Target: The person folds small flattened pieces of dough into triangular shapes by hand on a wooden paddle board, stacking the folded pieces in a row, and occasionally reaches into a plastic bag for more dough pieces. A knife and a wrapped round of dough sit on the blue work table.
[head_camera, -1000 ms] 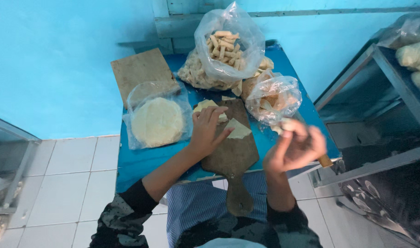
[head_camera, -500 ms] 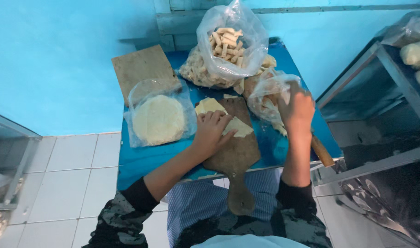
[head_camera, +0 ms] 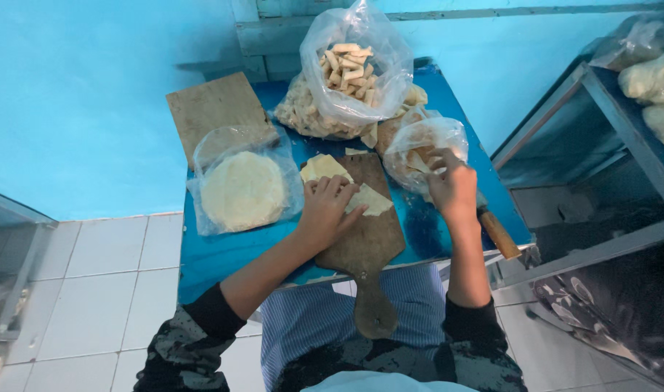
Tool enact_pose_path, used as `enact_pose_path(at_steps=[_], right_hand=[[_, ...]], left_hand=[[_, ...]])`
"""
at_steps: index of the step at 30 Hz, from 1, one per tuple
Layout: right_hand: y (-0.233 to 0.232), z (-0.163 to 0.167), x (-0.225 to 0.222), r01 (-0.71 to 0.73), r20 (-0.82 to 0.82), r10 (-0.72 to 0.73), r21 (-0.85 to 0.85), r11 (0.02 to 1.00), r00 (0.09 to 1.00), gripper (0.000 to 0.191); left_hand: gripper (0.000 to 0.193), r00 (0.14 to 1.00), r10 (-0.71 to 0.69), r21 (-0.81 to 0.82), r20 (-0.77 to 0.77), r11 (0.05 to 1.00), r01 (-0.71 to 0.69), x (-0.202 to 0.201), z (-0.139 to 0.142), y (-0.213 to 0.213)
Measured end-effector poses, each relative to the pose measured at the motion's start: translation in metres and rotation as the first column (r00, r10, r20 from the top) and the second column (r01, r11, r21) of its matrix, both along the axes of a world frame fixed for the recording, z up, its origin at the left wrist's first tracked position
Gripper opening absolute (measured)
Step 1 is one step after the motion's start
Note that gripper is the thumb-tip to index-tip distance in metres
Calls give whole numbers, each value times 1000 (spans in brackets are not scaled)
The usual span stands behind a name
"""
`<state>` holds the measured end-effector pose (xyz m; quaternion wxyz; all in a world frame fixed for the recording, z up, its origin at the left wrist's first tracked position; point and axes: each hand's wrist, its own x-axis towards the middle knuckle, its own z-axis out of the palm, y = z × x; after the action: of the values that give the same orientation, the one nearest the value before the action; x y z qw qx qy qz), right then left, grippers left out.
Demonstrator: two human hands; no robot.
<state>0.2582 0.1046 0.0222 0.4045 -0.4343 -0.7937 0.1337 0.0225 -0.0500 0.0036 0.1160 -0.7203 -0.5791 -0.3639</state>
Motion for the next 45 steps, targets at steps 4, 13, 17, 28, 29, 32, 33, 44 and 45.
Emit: enact_pose_path(at_steps=[4,13,17,28,29,32,33,44,45], right_hand=[[3,2,-9,94,-124,-68,217,972,990,34],[5,-4,-19,-34,-145,74,262,964,987,38],[7,-6,-8,37,-248,8,176,984,969,33],[16,-21,25,99,-520,-88,-6,995,850,32],[15,-21,28,90,-545,-72,6,996,835,31],[10,-18,34,137,-527,-78,73,988,846,33],[7,-17,36,95,-570,-45,58,994,820,32],[-41,-30,9,-298,-658,97,-201,933,746,31],[-42,-33,5,-322,-652,123,-194,927,748,32]], left_hand=[[35,1000,-3,30,16,1000,3,0,2,-2],[31,987,110,19,-114,994,-108,1,1,-3],[32,984,118,14,-130,993,-117,0,-1,-3],[39,984,145,-94,-104,983,-155,3,2,-6],[40,983,148,-91,-106,983,-158,3,1,-6],[32,987,145,-129,-73,980,-153,4,-2,-6],[28,988,142,-149,-56,977,-149,4,-4,-5],[24,997,75,-122,-23,989,-78,0,-22,2],[24,998,66,-102,-12,993,-67,0,-23,3]])
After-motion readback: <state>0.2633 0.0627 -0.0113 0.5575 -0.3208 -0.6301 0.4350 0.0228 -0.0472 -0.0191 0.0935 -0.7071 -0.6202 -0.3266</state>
